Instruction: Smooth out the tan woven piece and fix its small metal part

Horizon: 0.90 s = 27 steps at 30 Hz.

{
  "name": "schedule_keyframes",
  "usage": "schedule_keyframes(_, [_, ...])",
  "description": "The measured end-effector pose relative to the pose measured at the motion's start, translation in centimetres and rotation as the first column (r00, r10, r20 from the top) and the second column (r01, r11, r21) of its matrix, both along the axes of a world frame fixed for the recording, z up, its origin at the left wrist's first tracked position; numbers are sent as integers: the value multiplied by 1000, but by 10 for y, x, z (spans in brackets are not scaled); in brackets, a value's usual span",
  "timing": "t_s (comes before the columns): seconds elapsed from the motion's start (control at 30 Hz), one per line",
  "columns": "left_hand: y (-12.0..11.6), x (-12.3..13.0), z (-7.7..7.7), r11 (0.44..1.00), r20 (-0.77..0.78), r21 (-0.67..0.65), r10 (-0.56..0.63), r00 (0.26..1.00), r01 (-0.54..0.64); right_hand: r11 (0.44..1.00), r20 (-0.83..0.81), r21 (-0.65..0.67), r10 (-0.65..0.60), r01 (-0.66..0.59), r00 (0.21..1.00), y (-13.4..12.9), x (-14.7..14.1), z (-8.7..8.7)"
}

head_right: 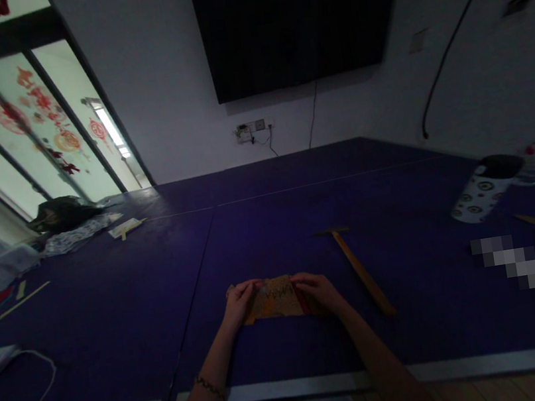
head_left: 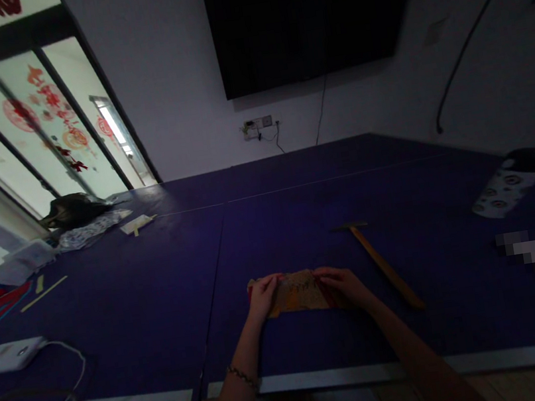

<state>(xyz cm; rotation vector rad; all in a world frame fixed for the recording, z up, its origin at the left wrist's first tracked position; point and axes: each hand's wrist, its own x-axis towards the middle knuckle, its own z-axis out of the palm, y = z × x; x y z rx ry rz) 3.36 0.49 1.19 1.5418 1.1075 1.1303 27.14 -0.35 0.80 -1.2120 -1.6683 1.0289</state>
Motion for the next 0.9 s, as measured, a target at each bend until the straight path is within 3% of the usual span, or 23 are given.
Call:
schedule_keyframes(0.17, [3, 0, -10, 999, 54, -16, -28, 998, 29, 1000, -5, -2, 4, -4, 1000, -1, -2, 1])
schedule_keyframes(0.37, [3, -1, -8, 998, 20, 20, -54, 998, 54, 998, -115, -59, -23, 16, 993, -3, -3, 0])
schedule_keyframes(0.67, [3, 3, -16, 993, -54, 68, -94, 994, 98, 1000, -10, -6, -20, 20, 1000, -1, -6, -1])
schedule_keyframes(0.9, [1, 4, -15, 985, -99, 122, -113, 989, 125, 990, -200, -134, -64, 37, 978, -1, -5, -9])
